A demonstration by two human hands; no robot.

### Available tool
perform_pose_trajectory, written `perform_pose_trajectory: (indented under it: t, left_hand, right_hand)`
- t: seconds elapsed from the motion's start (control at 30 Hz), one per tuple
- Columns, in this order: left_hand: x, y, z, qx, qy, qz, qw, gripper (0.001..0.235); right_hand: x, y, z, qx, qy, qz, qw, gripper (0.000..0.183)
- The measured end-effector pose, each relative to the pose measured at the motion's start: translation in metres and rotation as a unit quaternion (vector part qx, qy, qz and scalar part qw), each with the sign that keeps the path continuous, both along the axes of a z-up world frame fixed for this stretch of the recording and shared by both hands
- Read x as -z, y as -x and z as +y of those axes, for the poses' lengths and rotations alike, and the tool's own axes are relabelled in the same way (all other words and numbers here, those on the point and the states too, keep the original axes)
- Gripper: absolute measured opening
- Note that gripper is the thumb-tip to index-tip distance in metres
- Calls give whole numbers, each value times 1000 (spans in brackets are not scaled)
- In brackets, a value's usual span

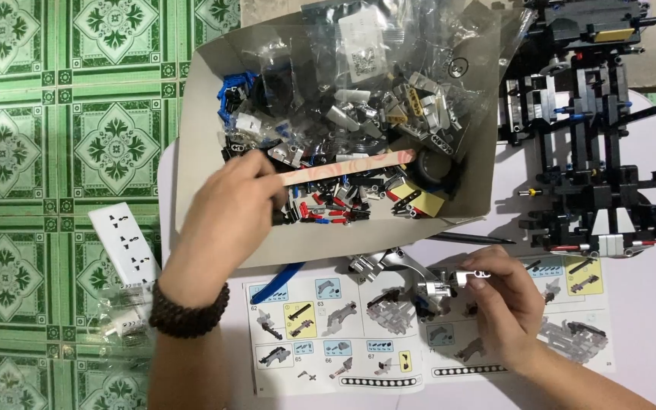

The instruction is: The person assembles a Lego Technic model by connecting small grey and black pieces according to an instruction manual. They repeatedly reach into a box to retrieve parts, attach them to a growing sub-assembly, and occasionally open sealed plastic bags to access additional components.

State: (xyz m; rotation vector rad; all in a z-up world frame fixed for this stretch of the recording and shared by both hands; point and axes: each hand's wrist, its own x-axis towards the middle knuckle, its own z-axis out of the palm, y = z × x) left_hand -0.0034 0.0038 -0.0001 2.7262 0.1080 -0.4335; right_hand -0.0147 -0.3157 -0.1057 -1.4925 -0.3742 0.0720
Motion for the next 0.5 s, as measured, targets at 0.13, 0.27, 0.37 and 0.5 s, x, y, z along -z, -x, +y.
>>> perform_pose_trajectory:
  t: [0.13,0.27,0.37,0.5]
  left_hand:
    - [-9,1,0,-20,-56,105,993,30]
    - [-3,-2,0,-5,-38,103,994,41]
    - [5,0,6,-8,-63,37,997,34]
    - [5,-3,-9,24,-7,-49,998,39]
  right_hand:
    - [1,0,-1,1,3,8,1000,13]
    - [-2,0,1,4,1,28,1000,14]
    - [-1,0,2,12,3,20,1000,13]
    - [-9,-3,5,2,13,7,1000,12]
